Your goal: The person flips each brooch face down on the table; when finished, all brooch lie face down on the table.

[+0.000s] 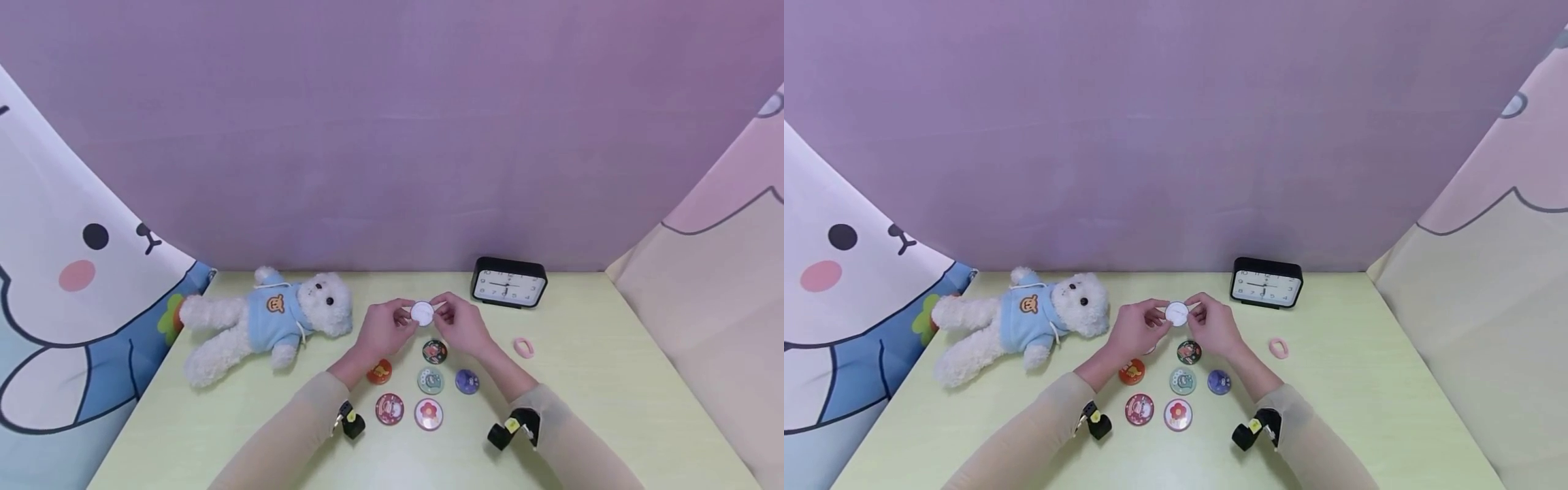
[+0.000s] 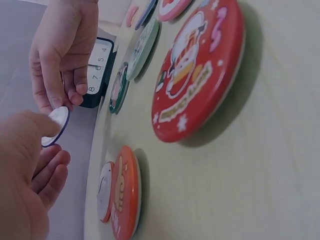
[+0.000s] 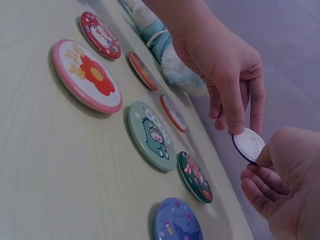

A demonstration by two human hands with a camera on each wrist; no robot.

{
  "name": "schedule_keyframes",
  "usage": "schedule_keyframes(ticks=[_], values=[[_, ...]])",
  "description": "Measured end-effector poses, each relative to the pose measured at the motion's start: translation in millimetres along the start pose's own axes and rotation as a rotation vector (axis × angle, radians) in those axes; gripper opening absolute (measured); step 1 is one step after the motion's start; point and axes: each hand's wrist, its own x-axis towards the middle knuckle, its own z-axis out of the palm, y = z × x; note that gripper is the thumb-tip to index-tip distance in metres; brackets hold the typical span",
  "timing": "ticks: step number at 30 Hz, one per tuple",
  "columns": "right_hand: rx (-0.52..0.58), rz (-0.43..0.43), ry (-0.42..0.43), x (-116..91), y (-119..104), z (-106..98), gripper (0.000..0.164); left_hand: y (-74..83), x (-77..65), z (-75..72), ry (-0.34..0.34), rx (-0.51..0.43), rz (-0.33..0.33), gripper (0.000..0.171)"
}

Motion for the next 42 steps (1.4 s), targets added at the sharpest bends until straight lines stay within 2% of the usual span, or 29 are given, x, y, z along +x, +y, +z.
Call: schedule_keyframes(ticks=[4,12,20,25,28,33,39,42], values=[[0.005,0.017,-0.017,-1,3,0,0.024,-0.3,0.2,1.4,-0.04,-0.007,-0.005,0.037],[-0.037,0.048,-0.078,0,5,8,0.024,-2.3,0.0,4.2,-0.091,0.099,-0.032,0.031],[-0.054,0.094,-0.102,2,6,19,0.022,-8.9,-0.6,5.8,-0.123,0.18,-0.023,0.028],[-0.088,0.103,-0.13,5,9,23,0.022,-12.4,-0.3,7.4,-0.139,0.227,-0.001,0.038],[-0.101,0.106,-0.15,5,9,22,0.026,-11.2,-0.8,8.1,-0.148,0.251,-0.021,0.046],[-0.132,0.046,-0.157,-2,10,11,0.03,-1.4,-4.3,7.8,-0.157,0.281,-0.044,0.046],[-0.146,-0.049,-0.177,-19,18,-8,0.023,15.5,-12.6,7.4,-0.239,0.281,0.047,0.038],[-0.167,-0.113,-0.197,-26,23,-14,0.022,19.5,-17.0,9.0,-0.283,0.273,0.066,0.035]])
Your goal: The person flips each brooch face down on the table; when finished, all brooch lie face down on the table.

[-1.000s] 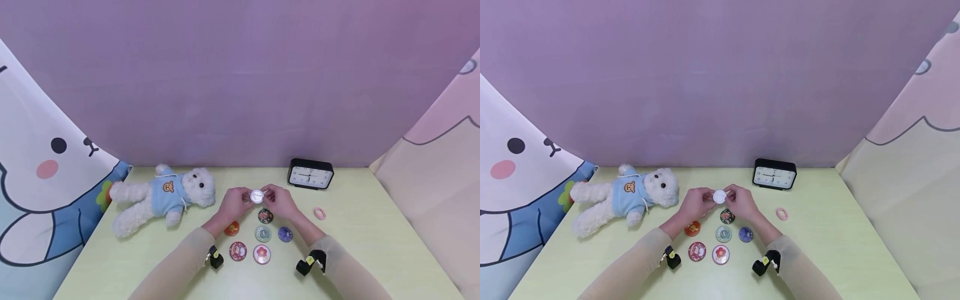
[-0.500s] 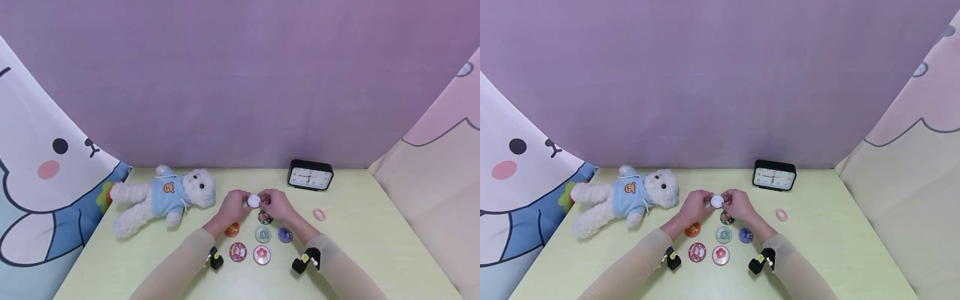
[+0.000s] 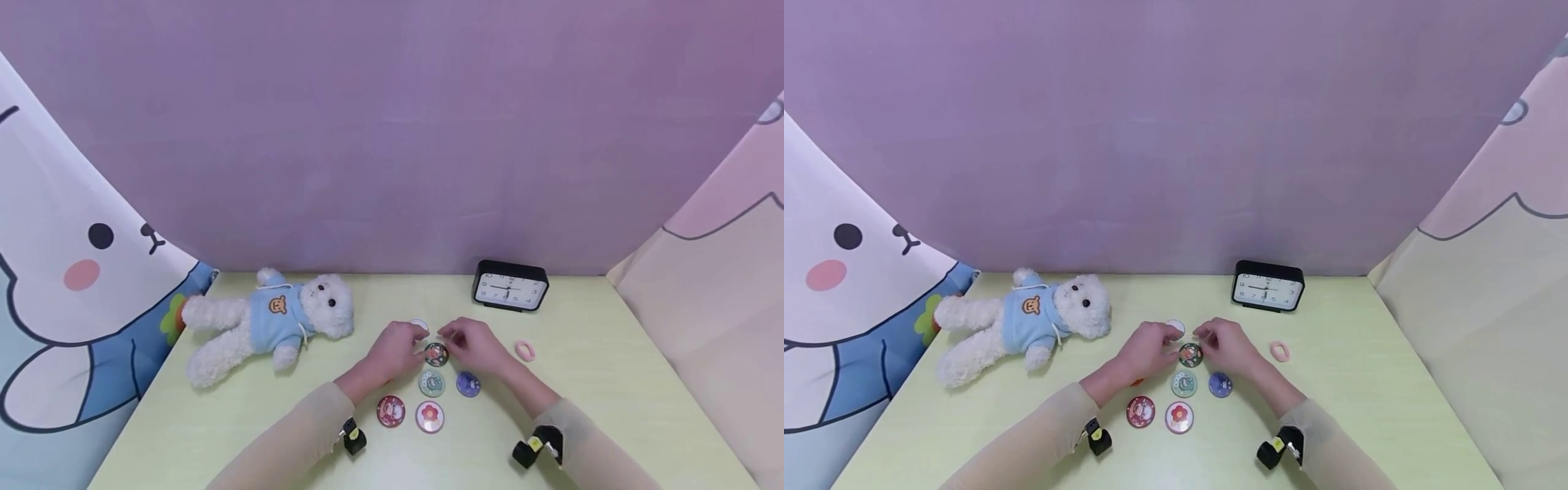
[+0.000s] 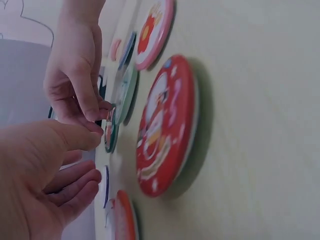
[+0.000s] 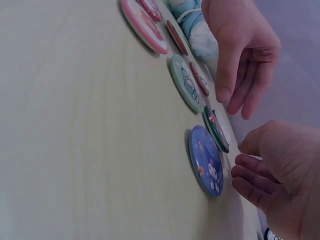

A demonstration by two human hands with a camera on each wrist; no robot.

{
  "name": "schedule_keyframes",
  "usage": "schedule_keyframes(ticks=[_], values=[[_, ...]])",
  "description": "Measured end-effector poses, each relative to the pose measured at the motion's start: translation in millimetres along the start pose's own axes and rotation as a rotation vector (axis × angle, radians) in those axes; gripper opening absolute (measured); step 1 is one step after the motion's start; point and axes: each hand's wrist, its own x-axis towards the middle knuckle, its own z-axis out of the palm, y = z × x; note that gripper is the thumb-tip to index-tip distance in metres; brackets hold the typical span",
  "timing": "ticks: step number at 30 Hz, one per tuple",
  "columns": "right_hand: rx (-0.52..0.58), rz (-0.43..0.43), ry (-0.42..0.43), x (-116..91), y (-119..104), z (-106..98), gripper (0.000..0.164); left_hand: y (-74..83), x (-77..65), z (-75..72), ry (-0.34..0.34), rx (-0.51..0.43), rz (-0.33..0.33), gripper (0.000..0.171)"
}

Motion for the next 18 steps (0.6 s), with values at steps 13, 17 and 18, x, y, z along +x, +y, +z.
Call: schedule_keyframes(ticks=[13,17,18], values=[[-0.067,-0.105,-0.068,-16,-4,-4,0.03,11.6,-5.6,9.3,-0.048,0.019,0.009,0.03],[-0.064,-0.088,-0.075,-16,-1,-4,0.029,12.9,-7.1,8.6,-0.023,-0.035,-0.003,0.026],[-0.055,-0.079,-0.075,-17,1,-4,0.028,11.9,-7.1,9.3,-0.014,-0.053,-0.004,0.025]])
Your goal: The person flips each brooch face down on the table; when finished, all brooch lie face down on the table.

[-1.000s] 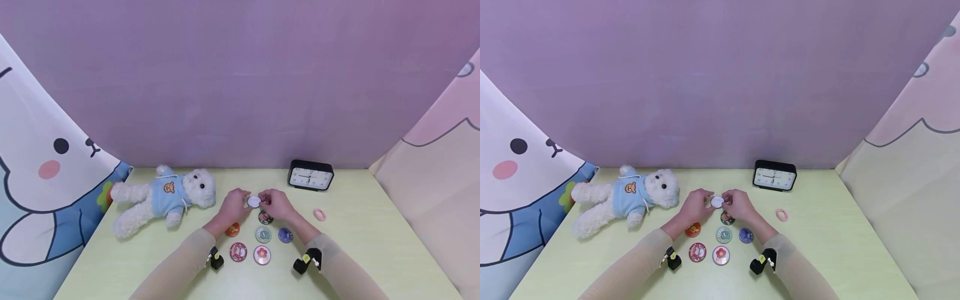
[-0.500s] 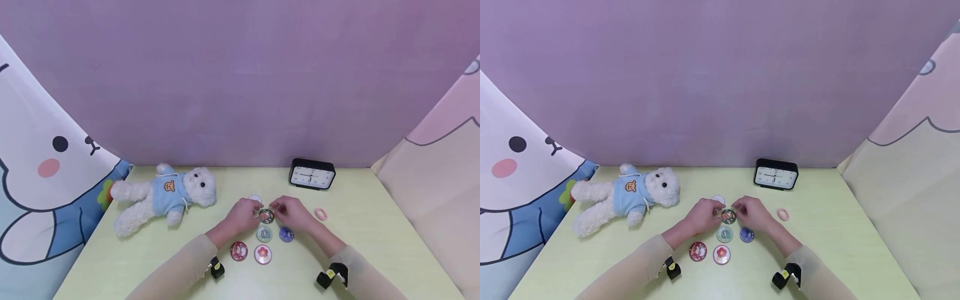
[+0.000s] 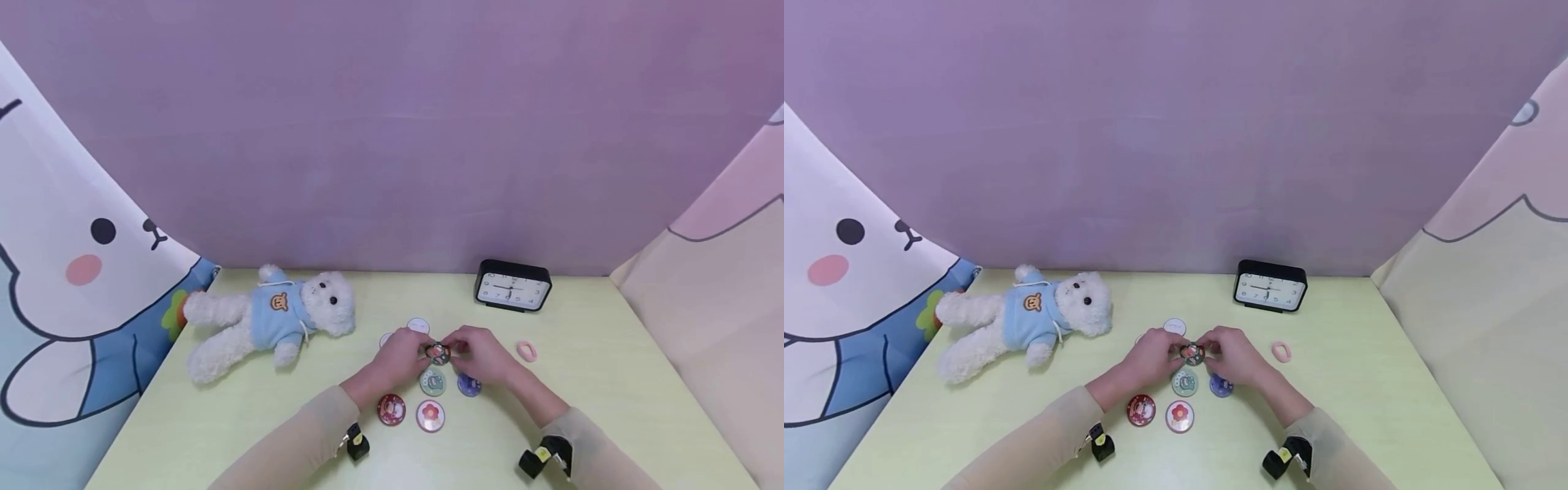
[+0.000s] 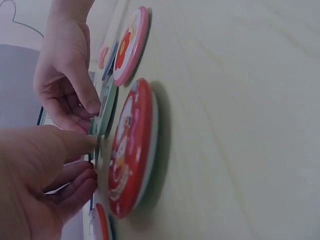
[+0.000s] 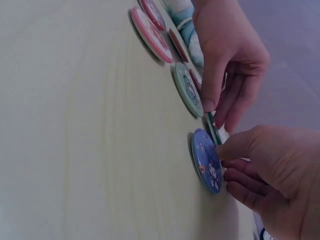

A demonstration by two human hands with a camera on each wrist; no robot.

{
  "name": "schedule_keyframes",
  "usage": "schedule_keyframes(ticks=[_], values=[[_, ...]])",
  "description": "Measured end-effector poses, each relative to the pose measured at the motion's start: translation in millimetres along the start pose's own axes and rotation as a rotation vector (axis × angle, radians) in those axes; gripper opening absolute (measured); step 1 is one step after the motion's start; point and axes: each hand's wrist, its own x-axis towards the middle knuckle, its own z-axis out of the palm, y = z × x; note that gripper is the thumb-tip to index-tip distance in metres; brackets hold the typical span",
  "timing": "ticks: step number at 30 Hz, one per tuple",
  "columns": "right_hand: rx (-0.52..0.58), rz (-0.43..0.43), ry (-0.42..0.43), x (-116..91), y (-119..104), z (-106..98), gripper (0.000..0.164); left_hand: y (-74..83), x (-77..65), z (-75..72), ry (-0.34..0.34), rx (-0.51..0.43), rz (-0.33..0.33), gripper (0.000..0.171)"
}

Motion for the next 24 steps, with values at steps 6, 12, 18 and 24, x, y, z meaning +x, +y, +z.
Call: schedule_keyframes(ticks=[6,12,18,24], values=[[0.068,0.049,0.07,-2.8,6.3,3.4,0.017,-1.8,0.9,2.8,0.129,-0.21,-0.038,0.017],[0.157,0.127,0.154,0.4,6.1,2.6,0.012,5.2,3.8,1.0,0.203,-0.344,-0.063,0.028],[0.24,0.164,0.167,1.6,2.3,-0.3,0.027,6.2,4.4,0.5,0.166,-0.357,-0.055,0.041],[0.272,0.147,0.162,1.3,2.0,1.1,0.029,4.8,5.7,1.5,0.178,-0.295,-0.026,0.044]])
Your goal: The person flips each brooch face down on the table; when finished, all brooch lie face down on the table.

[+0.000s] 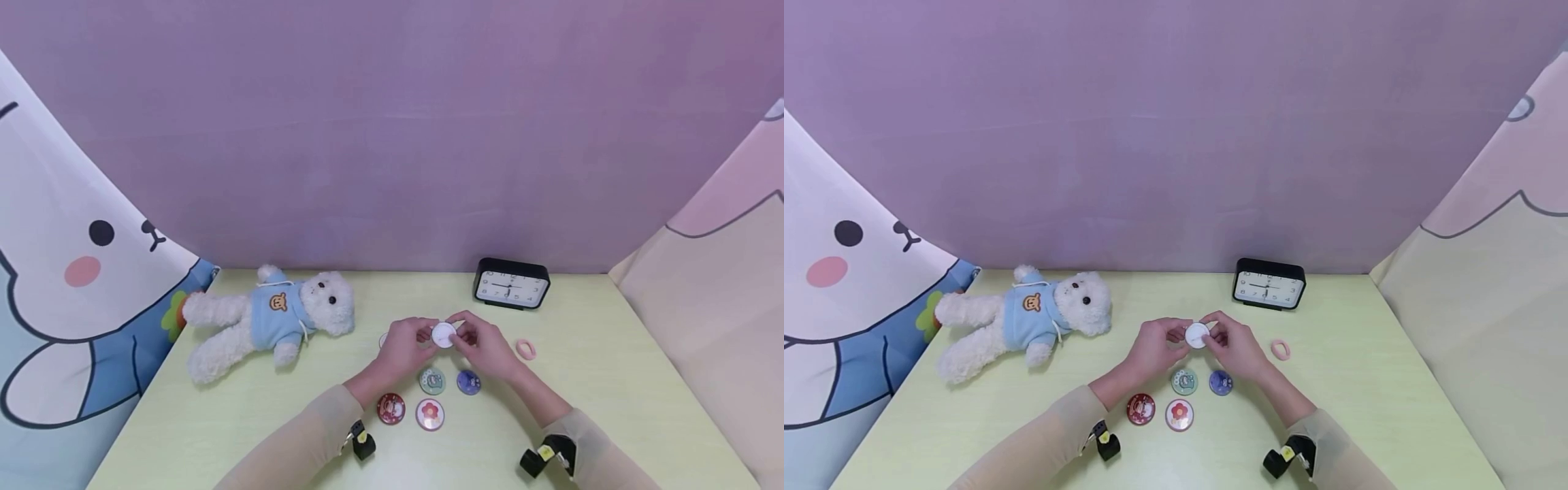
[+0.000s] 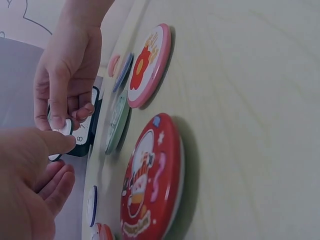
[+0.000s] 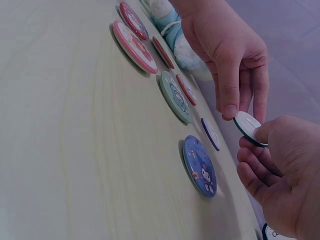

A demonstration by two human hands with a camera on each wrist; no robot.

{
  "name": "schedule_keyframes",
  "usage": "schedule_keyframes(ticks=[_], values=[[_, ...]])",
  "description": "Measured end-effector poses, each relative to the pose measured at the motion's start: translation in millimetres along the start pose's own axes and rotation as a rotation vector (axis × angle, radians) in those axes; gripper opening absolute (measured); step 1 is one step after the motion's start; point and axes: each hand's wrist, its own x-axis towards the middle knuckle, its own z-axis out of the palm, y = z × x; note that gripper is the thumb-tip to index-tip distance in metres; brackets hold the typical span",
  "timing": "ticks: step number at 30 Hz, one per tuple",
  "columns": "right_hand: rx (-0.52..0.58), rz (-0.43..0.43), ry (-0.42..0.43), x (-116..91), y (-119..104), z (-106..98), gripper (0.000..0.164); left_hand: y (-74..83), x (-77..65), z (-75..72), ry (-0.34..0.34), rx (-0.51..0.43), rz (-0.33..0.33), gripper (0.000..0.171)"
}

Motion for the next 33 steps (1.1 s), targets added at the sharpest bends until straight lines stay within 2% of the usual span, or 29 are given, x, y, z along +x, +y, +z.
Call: schedule_keyframes(ticks=[5,8,16,22,29,33], values=[[0.001,-0.017,-0.03,-1,0,-2,0.038,-1.1,0.1,0.4,-0.004,0.036,-0.003,0.043],[-0.021,-0.052,-0.049,-1,0,-3,0.046,-1.7,-1.1,-0.4,-0.01,0.063,0.016,0.041],[-0.166,-0.154,-0.028,-2,-1,-2,0.047,-7.5,-2.0,-0.3,-0.024,0.169,0.081,0.033],[-0.28,-0.165,-0.02,-3,1,2,0.047,-12.1,1.2,7.1,-0.072,0.177,0.074,0.026],[-0.355,-0.157,-0.007,-5,3,2,0.046,-7.8,7.5,15.7,-0.097,0.291,0.067,0.011],[-0.379,-0.141,0.007,-6,4,0,0.046,-5.5,13.2,21.5,-0.094,0.322,0.06,0.011]])
